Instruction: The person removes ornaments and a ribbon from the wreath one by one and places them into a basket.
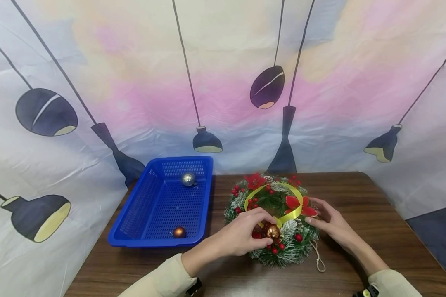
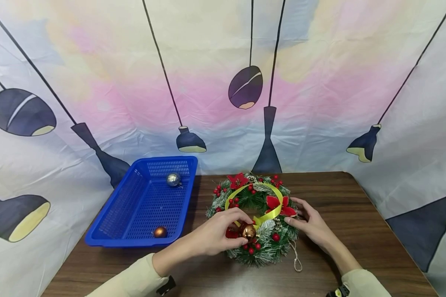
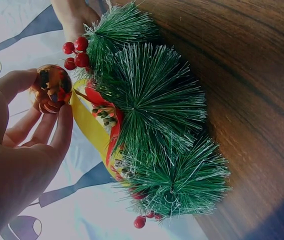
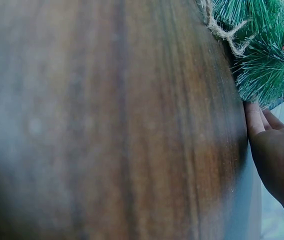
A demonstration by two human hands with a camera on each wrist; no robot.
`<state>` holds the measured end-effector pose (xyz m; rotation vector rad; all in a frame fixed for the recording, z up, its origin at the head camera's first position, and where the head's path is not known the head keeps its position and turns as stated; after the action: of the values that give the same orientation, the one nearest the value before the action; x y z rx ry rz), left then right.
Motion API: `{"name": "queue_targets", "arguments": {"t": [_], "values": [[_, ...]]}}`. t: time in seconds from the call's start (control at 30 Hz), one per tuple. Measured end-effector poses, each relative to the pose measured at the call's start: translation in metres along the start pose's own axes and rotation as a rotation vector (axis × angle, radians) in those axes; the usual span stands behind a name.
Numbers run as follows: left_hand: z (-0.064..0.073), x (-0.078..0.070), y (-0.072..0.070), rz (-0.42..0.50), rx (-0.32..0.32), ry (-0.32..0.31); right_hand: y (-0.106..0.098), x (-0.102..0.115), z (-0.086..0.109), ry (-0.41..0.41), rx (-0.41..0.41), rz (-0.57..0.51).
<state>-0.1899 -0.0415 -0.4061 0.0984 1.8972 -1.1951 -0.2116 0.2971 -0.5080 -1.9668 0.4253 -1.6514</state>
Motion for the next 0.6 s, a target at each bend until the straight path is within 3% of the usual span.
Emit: {"name": "queue_targets", "arguments": {"t": [0.43,0.6], "values": [[-0.0075,-0.0021,0.0009,-0.01,0.022,0.005,0.0009,-0.0032,-0.0003,-0.023,-0.01,-0.008],[-0.0088,-0.0024,-0.0021,-0.027,-0.006,0.004,0.0009,-0.0029,-0.0004,-0.02,-0.01,0.001]]}}
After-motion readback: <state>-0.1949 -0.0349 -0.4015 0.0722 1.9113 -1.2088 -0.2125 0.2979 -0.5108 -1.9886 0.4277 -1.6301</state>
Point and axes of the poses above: each hand's wrist, its own z-axis away from the middle knuckle, its own y-axis out of the palm, x = y × z, the point moved 1 cm from there along -z, towards the middle knuckle, and after that the axes turned 8 degrees about z, right-handed, at the moved point
